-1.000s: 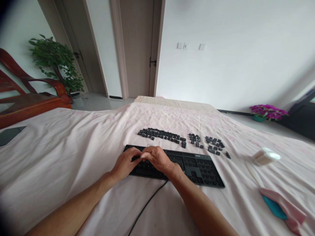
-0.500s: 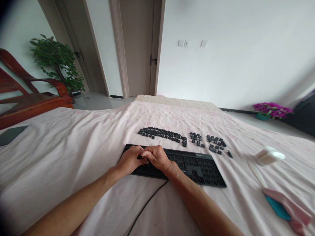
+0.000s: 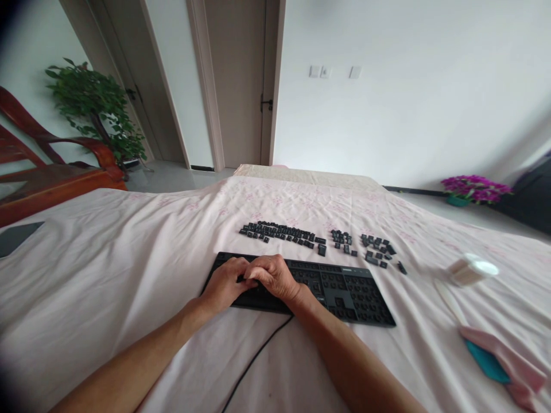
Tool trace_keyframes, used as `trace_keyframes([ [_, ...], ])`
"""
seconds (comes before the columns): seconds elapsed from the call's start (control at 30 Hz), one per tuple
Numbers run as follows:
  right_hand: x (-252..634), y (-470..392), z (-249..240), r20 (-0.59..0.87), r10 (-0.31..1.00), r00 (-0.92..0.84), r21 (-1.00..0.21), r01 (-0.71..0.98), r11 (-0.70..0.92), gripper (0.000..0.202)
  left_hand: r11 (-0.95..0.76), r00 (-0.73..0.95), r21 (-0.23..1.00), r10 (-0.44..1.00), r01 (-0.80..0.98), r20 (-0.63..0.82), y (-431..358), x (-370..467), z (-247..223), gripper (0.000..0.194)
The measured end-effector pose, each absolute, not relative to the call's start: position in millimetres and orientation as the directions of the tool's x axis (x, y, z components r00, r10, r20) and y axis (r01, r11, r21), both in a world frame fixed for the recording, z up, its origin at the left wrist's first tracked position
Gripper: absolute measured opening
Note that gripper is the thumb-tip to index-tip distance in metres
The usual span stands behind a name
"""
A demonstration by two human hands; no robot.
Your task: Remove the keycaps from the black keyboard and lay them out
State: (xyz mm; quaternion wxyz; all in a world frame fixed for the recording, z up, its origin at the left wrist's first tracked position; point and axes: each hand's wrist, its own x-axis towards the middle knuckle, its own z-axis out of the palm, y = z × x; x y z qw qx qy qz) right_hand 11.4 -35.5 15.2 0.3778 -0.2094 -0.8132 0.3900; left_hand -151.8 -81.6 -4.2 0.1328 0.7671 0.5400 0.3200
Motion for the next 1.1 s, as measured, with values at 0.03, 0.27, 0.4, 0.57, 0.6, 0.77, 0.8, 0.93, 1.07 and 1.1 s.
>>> trace_keyframes([
  [0.03,11.3,-35.9,14.8,0.442,0.646,-0.622,-0.811,0.031,0.585,0.044,-0.384,0.21,0.539,0.91,0.75,0.356,-82.4,-151.0,-4.4,0.009],
  [0.27,12.1,-35.5,10.9,0.418,0.662,-0.622,-0.808,0.079,0.584,0.043,-0.362,0.197,0.544,0.92,0.757,0.339,-83.9,-150.5,-7.6,0.012],
  [0.4,13.1,-35.3,10.3,0.441,0.643,-0.626,-0.748,0.14,0.649,0.044,-0.355,0.207,0.536,0.925,0.766,0.318,-81.3,-151.1,-7.4,0.012],
  [0.57,14.2,-38.3,6.0,0.495,0.667,-0.557,-0.724,0.16,0.671,0.049,-0.361,0.219,0.521,0.923,0.773,0.315,-83.1,-149.7,-3.2,0.009],
  [0.6,14.4,-39.6,6.0,0.509,0.666,-0.545,-0.715,0.163,0.68,0.049,-0.377,0.234,0.517,0.918,0.769,0.321,-84.2,-149.3,-2.3,0.009],
  [0.77,14.2,-47.6,11.4,0.547,0.696,-0.464,-0.715,0.173,0.677,0.05,-0.431,0.279,0.518,0.895,0.739,0.348,-88.2,-148.1,-0.5,0.01],
  [0.8,14.0,-48.6,12.5,0.543,0.712,-0.445,-0.728,0.173,0.663,0.051,-0.438,0.286,0.521,0.893,0.732,0.349,-88.3,-148.0,-0.6,0.009],
  [0.93,13.6,-48.7,11.6,0.539,0.726,-0.426,-0.746,0.157,0.647,0.05,-0.431,0.287,0.546,0.899,0.718,0.331,-87.3,-148.6,-0.5,0.004],
  [1.07,14.4,-47.5,7.8,0.555,0.715,-0.425,-0.748,0.12,0.652,0.044,-0.414,0.272,0.619,0.909,0.668,0.315,-86.7,-149.2,0.1,0.012],
  [1.1,14.4,-48.0,7.9,0.554,0.719,-0.42,-0.753,0.117,0.648,0.043,-0.411,0.263,0.63,0.911,0.659,0.319,-86.8,-149.3,0.0,0.013],
])
